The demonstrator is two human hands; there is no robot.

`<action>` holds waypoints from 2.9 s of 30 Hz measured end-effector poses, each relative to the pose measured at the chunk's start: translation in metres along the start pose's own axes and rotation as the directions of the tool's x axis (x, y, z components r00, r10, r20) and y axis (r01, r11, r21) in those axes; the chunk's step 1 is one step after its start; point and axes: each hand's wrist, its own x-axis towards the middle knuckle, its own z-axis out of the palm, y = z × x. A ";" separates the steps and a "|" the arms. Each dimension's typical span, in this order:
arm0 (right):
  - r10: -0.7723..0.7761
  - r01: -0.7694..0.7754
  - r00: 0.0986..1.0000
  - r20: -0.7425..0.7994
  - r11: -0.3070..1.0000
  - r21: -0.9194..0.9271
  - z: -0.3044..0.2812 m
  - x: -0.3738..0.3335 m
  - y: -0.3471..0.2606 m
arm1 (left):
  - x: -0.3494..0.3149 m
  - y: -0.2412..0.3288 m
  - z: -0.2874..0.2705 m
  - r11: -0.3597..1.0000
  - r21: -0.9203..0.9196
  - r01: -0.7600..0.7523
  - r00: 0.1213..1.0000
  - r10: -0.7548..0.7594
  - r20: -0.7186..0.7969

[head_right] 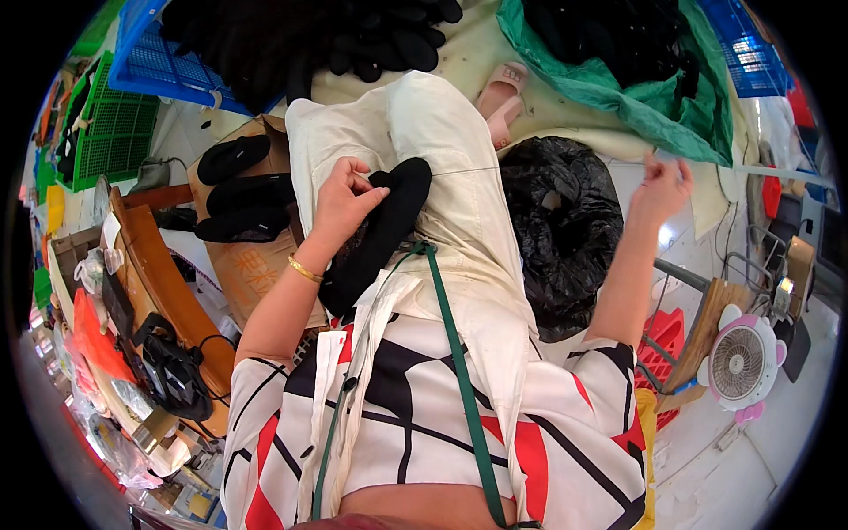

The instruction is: The person sits on the floor in a workshop and sews black slippers by hand using a needle and thread. They pick up slippers from a nearby cardboard box, stitch the soles, and place the finished items into a green bag.

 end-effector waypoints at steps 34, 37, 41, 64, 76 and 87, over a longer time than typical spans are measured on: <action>0.128 0.762 0.012 0.992 0.641 -0.092 0.192 -0.243 0.013 | -0.020 0.014 -0.020 0.967 -0.222 0.121 0.985 -0.089 0.149; 0.149 0.662 0.032 0.988 0.737 -0.133 0.190 -0.243 0.016 | -0.014 0.008 -0.023 0.896 -0.349 0.274 0.954 -0.206 0.220; 0.054 0.510 0.139 0.989 0.852 -0.118 0.186 -0.260 0.026 | -0.016 0.003 -0.016 0.813 -0.469 0.345 0.928 -0.219 0.302; 0.499 -0.556 0.831 0.247 0.762 0.330 0.126 -0.054 0.025 | -0.028 0.025 -0.005 0.899 0.326 -0.294 0.946 0.322 -0.036; 0.202 -0.438 0.748 0.632 0.866 0.242 0.146 -0.064 -0.080 | -0.014 0.033 -0.005 0.706 0.618 -0.345 0.927 0.359 0.108; -0.309 0.077 0.852 0.421 0.872 0.484 0.168 -0.019 -0.160 | -0.009 0.026 0.006 0.664 0.622 -0.414 0.880 0.466 0.089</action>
